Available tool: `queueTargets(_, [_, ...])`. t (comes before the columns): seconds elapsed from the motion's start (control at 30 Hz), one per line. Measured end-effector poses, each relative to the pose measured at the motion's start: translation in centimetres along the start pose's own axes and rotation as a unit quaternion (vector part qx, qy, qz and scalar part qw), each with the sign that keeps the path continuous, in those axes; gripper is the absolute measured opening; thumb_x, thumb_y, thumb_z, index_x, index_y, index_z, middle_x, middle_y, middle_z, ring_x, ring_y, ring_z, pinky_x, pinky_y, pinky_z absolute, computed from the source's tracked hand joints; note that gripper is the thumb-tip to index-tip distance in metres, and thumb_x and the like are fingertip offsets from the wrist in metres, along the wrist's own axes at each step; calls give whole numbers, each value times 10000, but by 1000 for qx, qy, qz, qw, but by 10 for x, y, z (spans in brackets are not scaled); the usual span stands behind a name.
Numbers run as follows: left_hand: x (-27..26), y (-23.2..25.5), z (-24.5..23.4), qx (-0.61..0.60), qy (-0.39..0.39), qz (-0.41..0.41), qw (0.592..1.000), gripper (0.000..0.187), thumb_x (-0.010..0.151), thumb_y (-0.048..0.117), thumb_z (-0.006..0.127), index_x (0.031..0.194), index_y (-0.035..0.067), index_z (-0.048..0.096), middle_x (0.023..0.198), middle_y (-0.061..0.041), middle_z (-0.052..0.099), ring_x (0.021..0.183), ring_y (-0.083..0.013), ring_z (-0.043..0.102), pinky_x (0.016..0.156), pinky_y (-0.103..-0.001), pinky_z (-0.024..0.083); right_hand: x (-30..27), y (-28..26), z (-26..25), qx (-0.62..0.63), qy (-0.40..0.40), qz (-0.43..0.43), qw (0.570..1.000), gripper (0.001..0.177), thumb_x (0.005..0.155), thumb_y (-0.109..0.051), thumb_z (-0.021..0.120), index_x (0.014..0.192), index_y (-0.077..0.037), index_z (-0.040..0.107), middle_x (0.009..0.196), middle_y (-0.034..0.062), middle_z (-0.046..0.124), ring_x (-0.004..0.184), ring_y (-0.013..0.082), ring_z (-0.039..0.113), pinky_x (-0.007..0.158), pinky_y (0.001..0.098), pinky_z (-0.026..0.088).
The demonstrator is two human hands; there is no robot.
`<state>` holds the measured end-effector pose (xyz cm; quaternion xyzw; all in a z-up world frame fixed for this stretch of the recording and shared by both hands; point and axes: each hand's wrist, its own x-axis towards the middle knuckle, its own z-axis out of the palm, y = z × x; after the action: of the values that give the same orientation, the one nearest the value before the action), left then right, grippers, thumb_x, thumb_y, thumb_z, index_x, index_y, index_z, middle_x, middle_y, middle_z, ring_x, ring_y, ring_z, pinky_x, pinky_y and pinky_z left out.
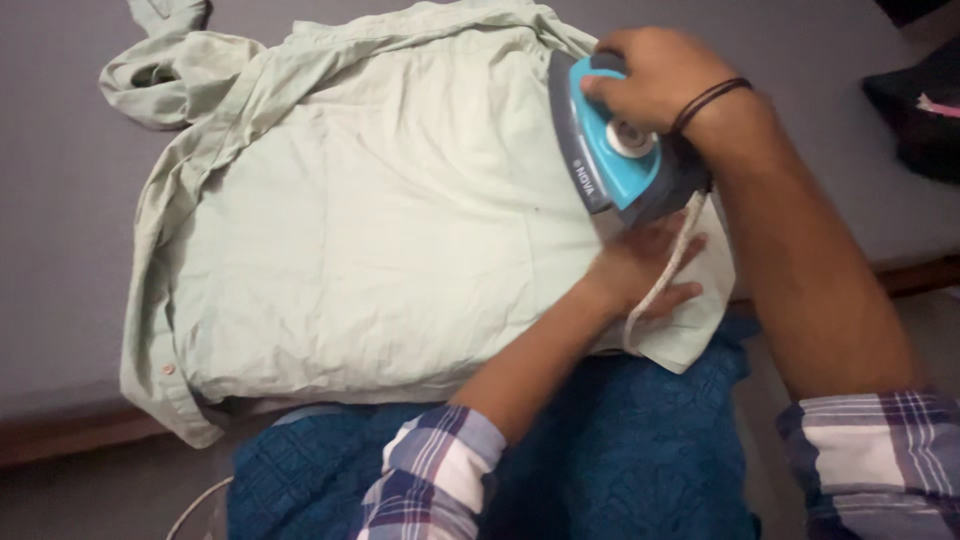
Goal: The person irons a light green shirt laid out on their lap while sitting on the floor. They use a blue electric iron to smooth the fabric, moving it back and forth across the shirt's surface.
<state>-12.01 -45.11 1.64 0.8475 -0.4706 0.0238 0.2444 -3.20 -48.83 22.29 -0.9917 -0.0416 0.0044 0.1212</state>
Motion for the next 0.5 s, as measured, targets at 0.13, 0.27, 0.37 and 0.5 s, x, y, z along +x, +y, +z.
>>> queueTargets(0.13, [2,3,0,-63,13,110,992,714,998,525,498,1519,40,443,1591,-237,422,1468,-387,391,1233,-426,307,10,-29,15,-2,-34,-26,999,505,928,-406,685,1326,-97,663,1170,223,712,1057,384,693,926,461,533])
queueTargets(0.27, [-46,-47,-38,-51,30,92,994,584,1002,435,510,1380,-3,590,1444,-230,568,1402,-373,474,1219,-453,321,16,-34,25,18,-52,-15,998,503,903,-404,677,1315,-115,673,1167,209,717,1061,368,698,935,456,531])
queueTargets(0.37, [-99,-117,-83,-22,-30,-87,996,470,978,386,539,1214,5,680,1392,-241,604,1405,-389,465,1251,-500,269,19,-25,36,14,-43,-29,999,512,906,-393,677,1325,-99,660,1187,226,702,1072,389,692,943,465,529])
queueTargets(0.5, [-156,-198,-138,41,77,-239,967,632,999,434,470,1501,50,488,1606,-238,376,1533,-382,289,1246,-553,167,28,-30,59,8,-30,-60,998,503,914,-383,692,1305,-68,667,1188,255,700,1104,413,672,971,474,518])
